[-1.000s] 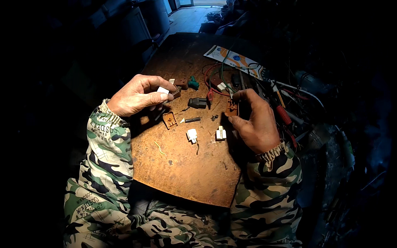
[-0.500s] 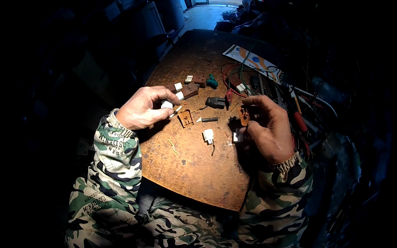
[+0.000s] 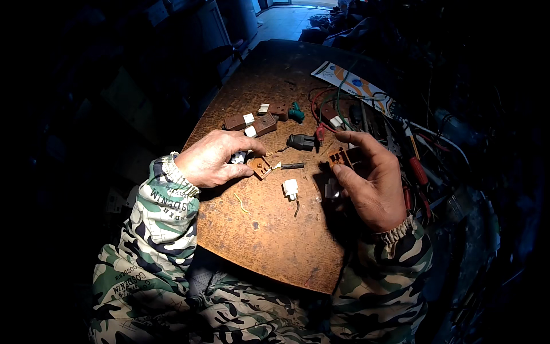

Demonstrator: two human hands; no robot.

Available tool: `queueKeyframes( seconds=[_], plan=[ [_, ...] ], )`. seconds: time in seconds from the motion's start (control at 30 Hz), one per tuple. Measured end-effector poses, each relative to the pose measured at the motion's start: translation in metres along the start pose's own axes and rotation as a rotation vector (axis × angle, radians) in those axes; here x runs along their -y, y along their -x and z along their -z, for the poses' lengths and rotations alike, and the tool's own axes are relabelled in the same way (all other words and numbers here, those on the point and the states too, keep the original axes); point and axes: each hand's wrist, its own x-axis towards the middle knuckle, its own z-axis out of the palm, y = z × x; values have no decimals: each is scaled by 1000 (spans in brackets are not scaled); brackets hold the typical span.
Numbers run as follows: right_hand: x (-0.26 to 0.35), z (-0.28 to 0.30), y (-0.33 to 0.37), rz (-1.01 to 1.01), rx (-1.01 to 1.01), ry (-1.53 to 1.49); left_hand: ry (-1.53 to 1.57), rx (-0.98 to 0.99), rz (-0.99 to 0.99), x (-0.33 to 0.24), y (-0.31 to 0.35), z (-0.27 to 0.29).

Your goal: The person sits at a cluttered workbench and assembles small white electrical components. They pick up individual parts, connect wires, and use a screwdriver to secure connections. The person handles multiple similar components one at a time, placing finished units on the table.

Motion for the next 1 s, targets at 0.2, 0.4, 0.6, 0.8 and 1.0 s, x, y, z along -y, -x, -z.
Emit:
queueKeyframes(
  seconds=[0.2,0.4,0.6,0.8,1.0],
  plan=[
    [-8,-15,9,54,132,83,128,184,11,-10,2,4],
    [3,-43,24,86,386,341,146,314,77,-21,0,7],
    [-10,-51,23,149,379,449,153,329,128,-17,1,6],
    [-7,-48,23,162,351,509,135,198,-82,-12,2,7],
    [-4,-46,22,134,355,532,481,217,103,-4,7,14]
  ],
)
